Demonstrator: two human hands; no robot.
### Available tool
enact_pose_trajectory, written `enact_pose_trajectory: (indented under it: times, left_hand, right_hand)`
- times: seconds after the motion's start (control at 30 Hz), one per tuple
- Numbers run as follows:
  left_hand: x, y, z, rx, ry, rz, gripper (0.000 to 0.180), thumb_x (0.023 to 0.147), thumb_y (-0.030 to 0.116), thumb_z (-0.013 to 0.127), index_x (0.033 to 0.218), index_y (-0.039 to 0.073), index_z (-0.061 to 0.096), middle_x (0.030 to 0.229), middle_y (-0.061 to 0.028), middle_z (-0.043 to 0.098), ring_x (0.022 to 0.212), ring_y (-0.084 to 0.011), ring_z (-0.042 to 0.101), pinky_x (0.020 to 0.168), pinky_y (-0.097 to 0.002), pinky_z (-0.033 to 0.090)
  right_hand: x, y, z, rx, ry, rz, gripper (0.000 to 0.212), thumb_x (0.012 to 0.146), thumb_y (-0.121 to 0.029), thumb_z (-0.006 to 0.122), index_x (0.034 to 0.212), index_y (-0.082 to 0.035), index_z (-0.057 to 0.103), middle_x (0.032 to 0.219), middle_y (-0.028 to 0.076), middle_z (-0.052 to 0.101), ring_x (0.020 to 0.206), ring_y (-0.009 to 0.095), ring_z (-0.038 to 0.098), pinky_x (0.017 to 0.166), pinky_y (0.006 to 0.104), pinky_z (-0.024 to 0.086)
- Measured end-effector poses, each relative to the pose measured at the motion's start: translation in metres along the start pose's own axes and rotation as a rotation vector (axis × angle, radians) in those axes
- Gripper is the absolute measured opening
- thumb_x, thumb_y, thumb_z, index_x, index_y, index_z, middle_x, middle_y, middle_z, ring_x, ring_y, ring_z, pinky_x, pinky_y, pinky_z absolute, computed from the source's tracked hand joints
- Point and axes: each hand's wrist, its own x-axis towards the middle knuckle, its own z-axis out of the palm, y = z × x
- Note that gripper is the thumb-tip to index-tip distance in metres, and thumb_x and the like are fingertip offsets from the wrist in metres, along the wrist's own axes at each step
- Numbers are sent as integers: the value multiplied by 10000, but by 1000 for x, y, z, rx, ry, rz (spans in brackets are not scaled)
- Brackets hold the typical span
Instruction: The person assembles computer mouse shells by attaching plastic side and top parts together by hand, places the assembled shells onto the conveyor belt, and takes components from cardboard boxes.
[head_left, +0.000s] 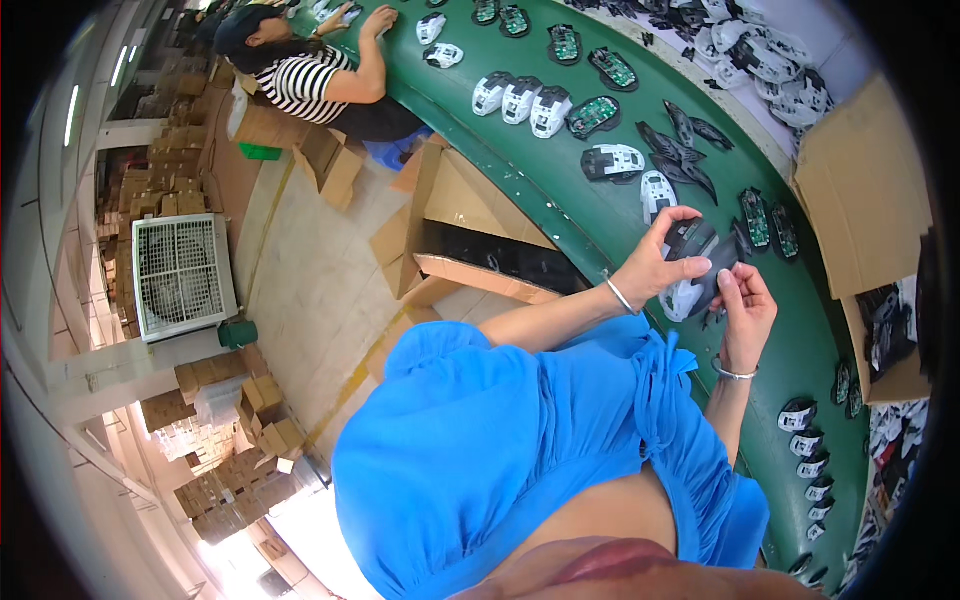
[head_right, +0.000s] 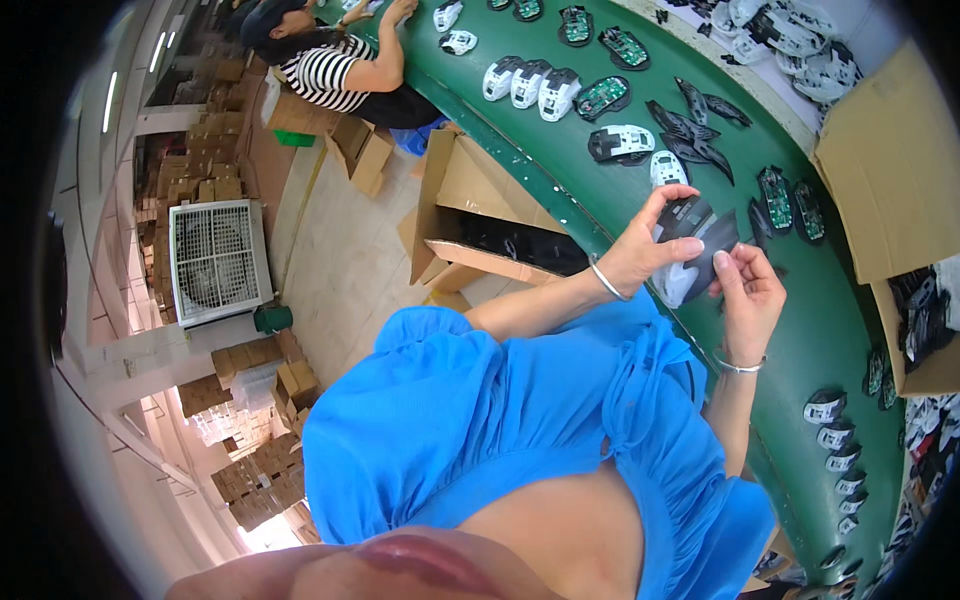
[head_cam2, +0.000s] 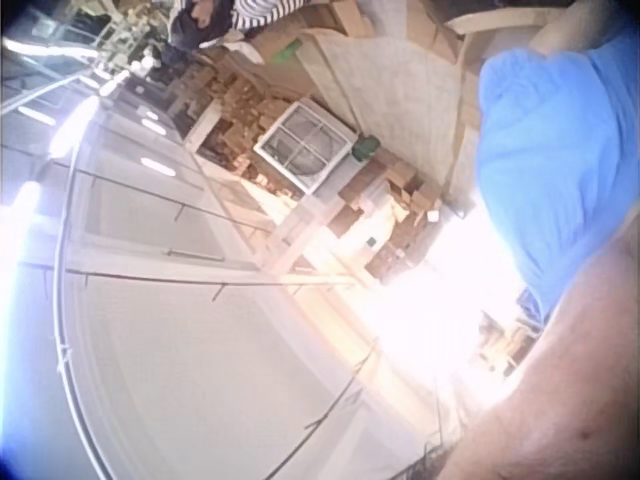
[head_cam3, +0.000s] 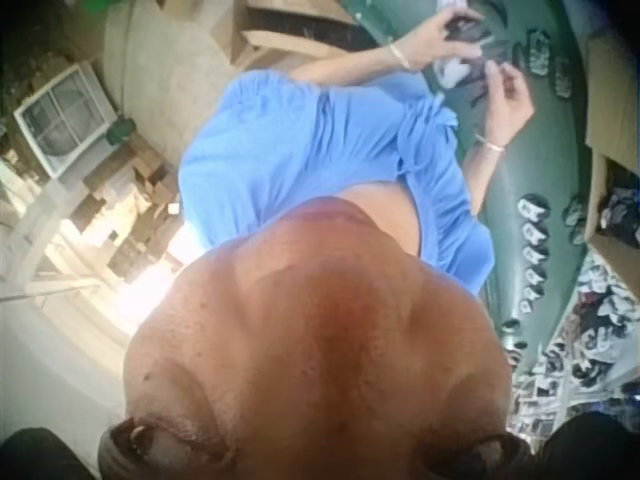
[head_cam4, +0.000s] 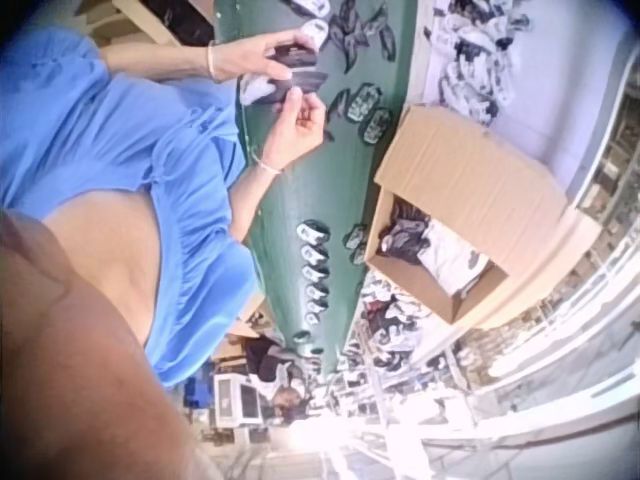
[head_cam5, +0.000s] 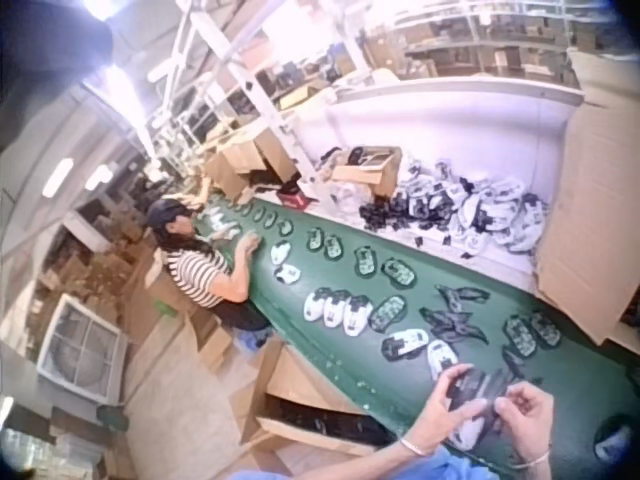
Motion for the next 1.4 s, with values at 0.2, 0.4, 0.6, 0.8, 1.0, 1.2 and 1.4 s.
enact_pose_trajectory:
  times: [0.2, 0.4, 0.6, 0.8, 1.0, 1.2, 1.4]
  left_hand:
    - [2, 20, 17, 250, -6, 51, 376, 908, 230, 502, 1241, 74, 427, 1173, -43, 472, 1091, -121, 443, 922, -280, 384]
    - [18, 25, 24, 101, -45, 36, 383, 966, 326, 412, 1255, 74, 419, 1111, -46, 545, 995, -128, 542, 863, -280, 447]
    - [14, 27, 31, 65, -46, -2, 392, 938, 310, 475, 1246, 79, 403, 1097, -56, 541, 958, -124, 550, 817, -267, 465]
    - [18, 24, 23, 271, -141, 166, 631, 767, 129, 719, 1244, 10, 324, 1103, -91, 541, 961, -155, 575, 790, -266, 502]
    - [18, 21, 25, 156, -53, -36, 731, 723, 97, 736, 1298, 5, 293, 1128, -106, 522, 985, -160, 558, 840, -272, 474]
    - [4, 9, 21, 289, -247, 131, 1024, 604, 197, 848, 1367, -3, 193, 1250, -119, 437, 1139, -216, 476, 941, -349, 420]
    - [6, 14, 36, 452, -142, 324, 1008, 567, 175, 815, 1369, -6, 231, 1182, -129, 501, 1055, -216, 551, 866, -328, 471]
  right_hand:
    - [1, -19, -3, 108, 62, -64, 266, 782, -76, 689, 1017, -14, 581, 875, -17, 588, 740, 54, 531, 596, 197, 417]
    - [1, -28, -15, 373, 36, -84, 228, 799, -52, 672, 1011, -18, 593, 803, -11, 627, 695, 37, 563, 578, 180, 434]
    - [-1, -22, -8, 163, 34, -125, 267, 785, -75, 705, 1012, -6, 583, 750, 10, 627, 648, 46, 558, 561, 187, 450]
    - [2, -19, -6, 46, 21, -245, 355, 789, -93, 701, 1094, -9, 542, 821, 21, 638, 698, 51, 566, 585, 188, 452]
    - [3, -10, -20, 352, -82, 61, 339, 829, -55, 622, 1144, 22, 521, 988, 70, 631, 845, 97, 605, 681, 225, 502]
    - [6, -15, -8, 527, 102, -96, 312, 842, -41, 604, 1141, 27, 542, 1009, 96, 638, 888, 146, 625, 784, 291, 531]
    - [-1, -15, 1, 563, 217, -197, 290, 830, -32, 612, 1110, 13, 550, 1021, 111, 633, 915, 183, 626, 801, 324, 527]
